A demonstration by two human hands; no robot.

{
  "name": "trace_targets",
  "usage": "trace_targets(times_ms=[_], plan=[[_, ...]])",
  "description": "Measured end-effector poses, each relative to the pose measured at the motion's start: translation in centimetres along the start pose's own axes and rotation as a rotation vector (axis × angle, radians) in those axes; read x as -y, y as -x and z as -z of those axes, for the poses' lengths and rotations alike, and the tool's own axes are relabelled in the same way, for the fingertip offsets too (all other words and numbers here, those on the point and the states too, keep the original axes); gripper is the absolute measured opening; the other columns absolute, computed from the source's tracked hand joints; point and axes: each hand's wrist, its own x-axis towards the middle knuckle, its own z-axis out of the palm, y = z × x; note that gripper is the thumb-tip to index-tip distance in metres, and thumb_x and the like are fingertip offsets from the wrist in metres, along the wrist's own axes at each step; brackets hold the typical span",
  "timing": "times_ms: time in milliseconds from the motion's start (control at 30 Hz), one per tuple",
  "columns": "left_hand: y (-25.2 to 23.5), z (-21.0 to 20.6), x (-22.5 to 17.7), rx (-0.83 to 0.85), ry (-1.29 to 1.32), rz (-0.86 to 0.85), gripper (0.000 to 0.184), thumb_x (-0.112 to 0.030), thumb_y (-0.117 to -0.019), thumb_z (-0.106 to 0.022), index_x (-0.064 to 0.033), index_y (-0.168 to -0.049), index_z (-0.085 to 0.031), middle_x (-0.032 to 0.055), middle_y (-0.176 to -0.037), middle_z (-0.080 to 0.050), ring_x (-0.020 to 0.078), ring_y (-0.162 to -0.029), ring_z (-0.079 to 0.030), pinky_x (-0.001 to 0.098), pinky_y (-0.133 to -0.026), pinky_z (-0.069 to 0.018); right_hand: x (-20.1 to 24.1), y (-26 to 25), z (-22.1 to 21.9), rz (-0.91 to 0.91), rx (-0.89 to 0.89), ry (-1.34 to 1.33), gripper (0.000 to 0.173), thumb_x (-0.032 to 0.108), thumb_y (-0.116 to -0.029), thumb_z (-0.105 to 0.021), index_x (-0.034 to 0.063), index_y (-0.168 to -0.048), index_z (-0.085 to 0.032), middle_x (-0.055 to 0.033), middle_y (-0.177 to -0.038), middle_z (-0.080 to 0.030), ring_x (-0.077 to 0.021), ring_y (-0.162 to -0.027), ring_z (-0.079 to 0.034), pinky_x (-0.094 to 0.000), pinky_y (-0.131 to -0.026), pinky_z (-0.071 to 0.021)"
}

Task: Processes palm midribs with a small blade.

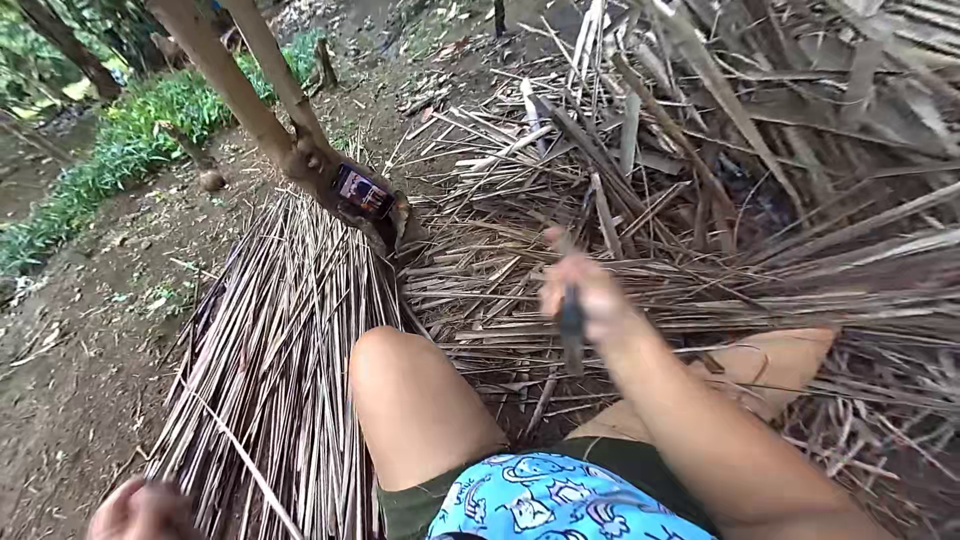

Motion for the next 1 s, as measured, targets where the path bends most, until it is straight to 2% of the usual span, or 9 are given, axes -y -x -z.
trace_targets(times_ms=[100, 200, 333, 400, 467, 600, 767, 900, 1000], plan=[[3.5, -11.7, -2.1, 0.414, 0.025, -0.07, 0.019, 0.0, -0.0947, -0.052, -0.008, -0.106, -0.065, -0.0181, -0.074, -0.066, -0.0069, -0.061, -0.058, 0.0145, -0.058, -0.0513, -2.7, 4.8, -7.4, -0.105, 0.55, 0.295, 0.07, 0.006, -0.0922, -0.058, 0.0108, -0.157, -0.032, 0.0069, -0.094, -0.068, 0.0016, -0.058, -0.058, -0.0182, -0.054, -0.0531], [6.9, -18.8, -2.1, 0.686, 0.0, -0.138, 0.014, 0.0, -0.0948, -0.059, 0.0061, -0.103, -0.067, -0.004, -0.081, -0.071, -0.0028, -0.066, -0.064, 0.0188, -0.063, -0.0576, -3.3, 6.5, -9.7, -0.025, 0.848, 0.551, 0.068, 0.013, -0.0967, -0.062, 0.0052, -0.158, -0.034, -0.0065, -0.138, -0.06, 0.0079, -0.079, -0.058, -0.0133, -0.068, -0.05], [8.2, -21.4, -2.0, 0.766, -0.049, -0.115, 0.014, -0.004, -0.0957, -0.062, 0.0044, -0.104, -0.07, -0.0003, -0.081, -0.072, -0.0029, -0.063, -0.063, 0.0159, -0.06, -0.0554, -2.4, 5.8, -7.4, 0.099, 0.457, 0.417, 0.049, 0.009, -0.0952, -0.059, 0.0011, -0.143, -0.051, 0.0077, -0.09, -0.066, 0.0052, -0.066, -0.059, -0.0144, -0.061, -0.0524], [8.0, -21.2, -1.9, 0.767, -0.047, -0.049, 0.014, -0.004, -0.0961, -0.062, 0.0043, -0.104, -0.07, -0.0012, -0.08, -0.071, -0.0031, -0.062, -0.062, 0.0149, -0.058, -0.0543, -1.2, 4.9, -5.6, 0.103, 0.249, 0.291, 0.055, 0.006, -0.0953, -0.056, 0.0123, -0.149, -0.045, 0.0102, -0.077, -0.065, 0.0009, -0.056, -0.059, -0.0172, -0.056, -0.0545], [7.9, -21.2, -2.1, 0.753, -0.019, 0.051, 0.012, -0.001, -0.0965, -0.061, 0.0042, -0.103, -0.069, -0.0018, -0.079, -0.07, -0.0024, -0.06, -0.062, 0.0149, -0.057, -0.0541, -1.3, 5.4, -5.1, 0.054, 0.294, 0.312, 0.067, 0.008, -0.0931, -0.058, 0.0185, -0.156, -0.036, 0.0086, -0.077, -0.065, -0.0008, -0.054, -0.059, -0.0188, -0.053, -0.055], [7.9, -21.9, -2.9, 0.758, 0.013, 0.137, 0.009, 0.001, -0.0962, -0.06, 0.0035, -0.101, -0.068, -0.0023, -0.076, -0.07, -0.0014, -0.057, -0.061, 0.0152, -0.054, -0.053, -3.8, 7.3, -7.3, -0.122, 0.675, 0.408, 0.07, 0.01, -0.0964, -0.061, 0.0056, -0.159, -0.028, 0.0029, -0.121, -0.065, 0.0052, -0.069, -0.058, -0.0143, -0.058, -0.0513], [7.8, -20.9, -2.6, 0.871, 0.033, 0.305, 0.014, 0.003, -0.0983, -0.056, 0.0033, -0.105, -0.068, -0.0027, -0.078, -0.069, -0.0018, -0.057, -0.06, 0.0136, -0.054, -0.051, -2.3, 4.5, -5.7, 0.009, 0.345, 0.15, 0.054, 0.012, -0.0967, -0.055, 0.0164, -0.15, -0.044, 0.012, -0.068, -0.062, 0.0013, -0.053, -0.058, -0.0169, -0.054, -0.0536], [4.6, -16.7, -0.5, 1.0, -0.259, 0.152, 0.021, -0.002, -0.099, -0.055, 0.0028, -0.114, -0.07, -0.0002, -0.085, -0.07, 0.0003, -0.064, -0.061, 0.0186, -0.062, -0.0538, 1.9, 2.2, -0.6, 0.23, 0.049, 0.093, 0.048, 0.014, -0.1041, -0.04, 0.0278, -0.15, -0.037, 0.0158, -0.066, -0.058, 0.0003, -0.052, -0.057, -0.0182, -0.051, -0.0546], [-0.6, -9.7, 1.0, 0.831, -0.698, -0.062, 0.02, -0.004, -0.0996, -0.057, -0.0002, -0.112, -0.073, 0.01, -0.096, -0.074, 0.015, -0.076, -0.068, 0.0384, -0.075, -0.0586, 5.8, 1.8, 6.0, 0.368, -0.145, 0.061, 0.026, 0.032, -0.1096, -0.036, 0.0372, -0.133, -0.046, 0.0195, -0.065, -0.056, 0.0024, -0.054, -0.058, -0.0175, -0.052, -0.0546]])
